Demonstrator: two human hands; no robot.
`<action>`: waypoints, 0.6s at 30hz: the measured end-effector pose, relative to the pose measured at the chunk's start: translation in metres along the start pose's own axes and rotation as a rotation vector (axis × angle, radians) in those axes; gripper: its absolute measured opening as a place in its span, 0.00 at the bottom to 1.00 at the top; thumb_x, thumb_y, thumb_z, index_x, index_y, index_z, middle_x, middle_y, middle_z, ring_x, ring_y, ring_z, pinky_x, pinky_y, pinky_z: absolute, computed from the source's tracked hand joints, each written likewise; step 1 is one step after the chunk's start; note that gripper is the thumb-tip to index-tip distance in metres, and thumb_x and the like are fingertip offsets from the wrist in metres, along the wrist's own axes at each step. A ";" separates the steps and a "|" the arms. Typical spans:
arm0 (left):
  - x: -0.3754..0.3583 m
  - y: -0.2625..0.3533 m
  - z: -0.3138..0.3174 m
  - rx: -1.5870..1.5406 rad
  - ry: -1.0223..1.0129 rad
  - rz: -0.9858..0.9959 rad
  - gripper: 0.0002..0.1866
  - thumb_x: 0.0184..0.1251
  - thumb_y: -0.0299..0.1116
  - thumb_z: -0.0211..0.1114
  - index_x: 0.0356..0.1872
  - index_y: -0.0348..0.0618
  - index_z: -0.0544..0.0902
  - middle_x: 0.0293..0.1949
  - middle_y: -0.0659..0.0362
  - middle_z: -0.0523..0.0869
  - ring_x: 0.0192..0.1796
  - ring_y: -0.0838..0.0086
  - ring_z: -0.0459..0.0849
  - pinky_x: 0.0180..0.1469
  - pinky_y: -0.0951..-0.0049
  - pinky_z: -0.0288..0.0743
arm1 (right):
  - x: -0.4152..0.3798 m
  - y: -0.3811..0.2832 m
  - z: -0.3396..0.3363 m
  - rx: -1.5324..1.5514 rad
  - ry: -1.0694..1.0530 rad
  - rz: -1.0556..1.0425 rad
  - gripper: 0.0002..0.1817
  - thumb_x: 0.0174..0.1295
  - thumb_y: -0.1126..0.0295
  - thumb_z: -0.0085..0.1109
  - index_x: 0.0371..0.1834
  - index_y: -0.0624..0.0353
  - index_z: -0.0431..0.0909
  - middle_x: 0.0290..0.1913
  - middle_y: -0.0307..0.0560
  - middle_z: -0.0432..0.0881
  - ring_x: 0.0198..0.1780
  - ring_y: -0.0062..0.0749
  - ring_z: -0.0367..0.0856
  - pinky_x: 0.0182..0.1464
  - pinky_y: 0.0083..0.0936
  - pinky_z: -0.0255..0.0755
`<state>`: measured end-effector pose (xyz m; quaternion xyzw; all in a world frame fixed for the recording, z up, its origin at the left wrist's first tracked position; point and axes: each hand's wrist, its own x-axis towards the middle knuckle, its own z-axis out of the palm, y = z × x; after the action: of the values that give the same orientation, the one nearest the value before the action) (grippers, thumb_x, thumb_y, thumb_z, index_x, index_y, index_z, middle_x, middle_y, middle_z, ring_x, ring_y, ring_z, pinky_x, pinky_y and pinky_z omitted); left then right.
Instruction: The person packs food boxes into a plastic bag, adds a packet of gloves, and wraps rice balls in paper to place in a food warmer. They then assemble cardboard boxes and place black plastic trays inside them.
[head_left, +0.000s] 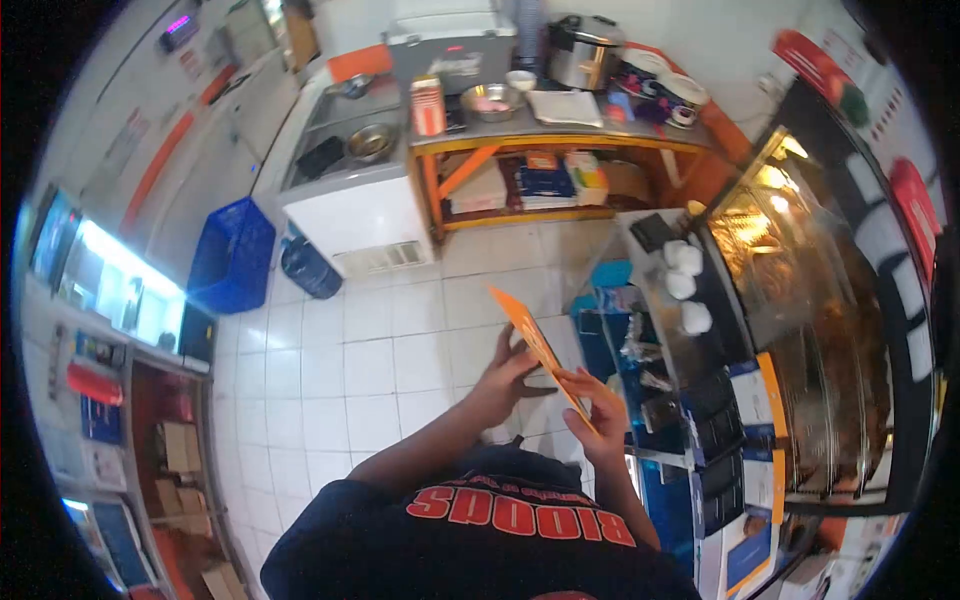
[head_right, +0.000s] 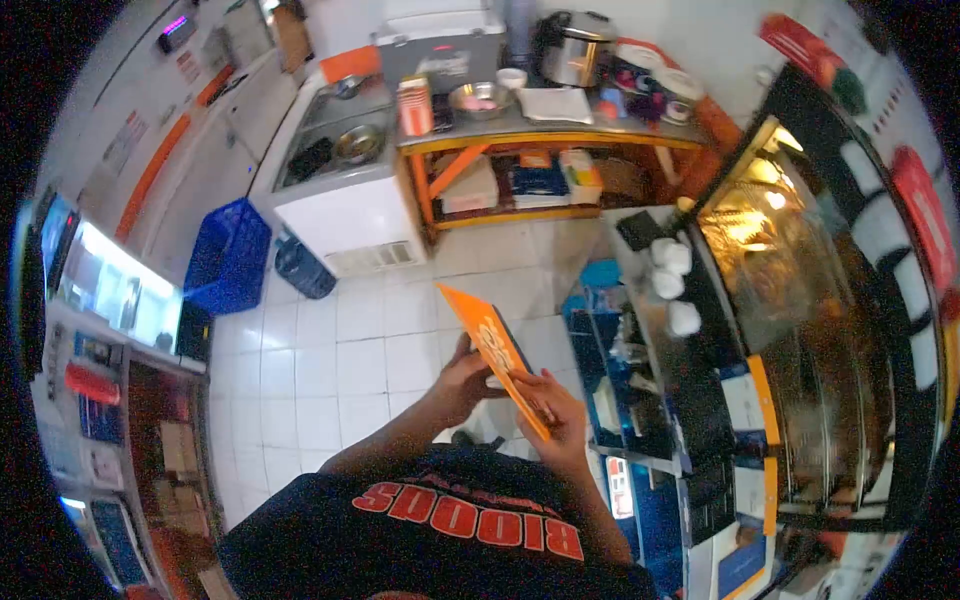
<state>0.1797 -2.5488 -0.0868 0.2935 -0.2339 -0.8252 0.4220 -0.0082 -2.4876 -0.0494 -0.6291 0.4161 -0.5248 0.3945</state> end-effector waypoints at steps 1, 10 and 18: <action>-0.011 0.025 -0.010 0.017 0.101 0.086 0.52 0.66 0.40 0.69 0.81 0.59 0.39 0.76 0.51 0.58 0.75 0.54 0.65 0.65 0.36 0.72 | 0.018 0.005 0.027 0.044 -0.033 -0.003 0.15 0.58 0.70 0.66 0.49 0.61 0.85 0.56 0.56 0.87 0.62 0.47 0.84 0.77 0.52 0.54; -0.016 0.114 -0.164 0.108 0.639 0.491 0.29 0.60 0.15 0.60 0.65 0.38 0.70 0.50 0.53 0.84 0.52 0.69 0.84 0.50 0.69 0.82 | 0.143 0.045 0.143 0.105 0.287 0.186 0.07 0.69 0.75 0.61 0.46 0.67 0.82 0.44 0.43 0.84 0.47 0.22 0.80 0.52 0.23 0.73; 0.058 0.212 -0.194 1.760 1.303 0.833 0.35 0.60 0.24 0.65 0.72 0.41 0.67 0.64 0.38 0.76 0.65 0.48 0.76 0.67 0.42 0.68 | 0.303 0.113 0.162 0.367 0.502 0.009 0.17 0.68 0.80 0.63 0.57 0.64 0.71 0.53 0.45 0.82 0.51 0.26 0.81 0.59 0.24 0.73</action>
<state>0.4033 -2.7375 -0.1082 0.7524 -0.5420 0.1300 0.3510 0.1711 -2.8007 -0.0767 -0.3963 0.4016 -0.7284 0.3886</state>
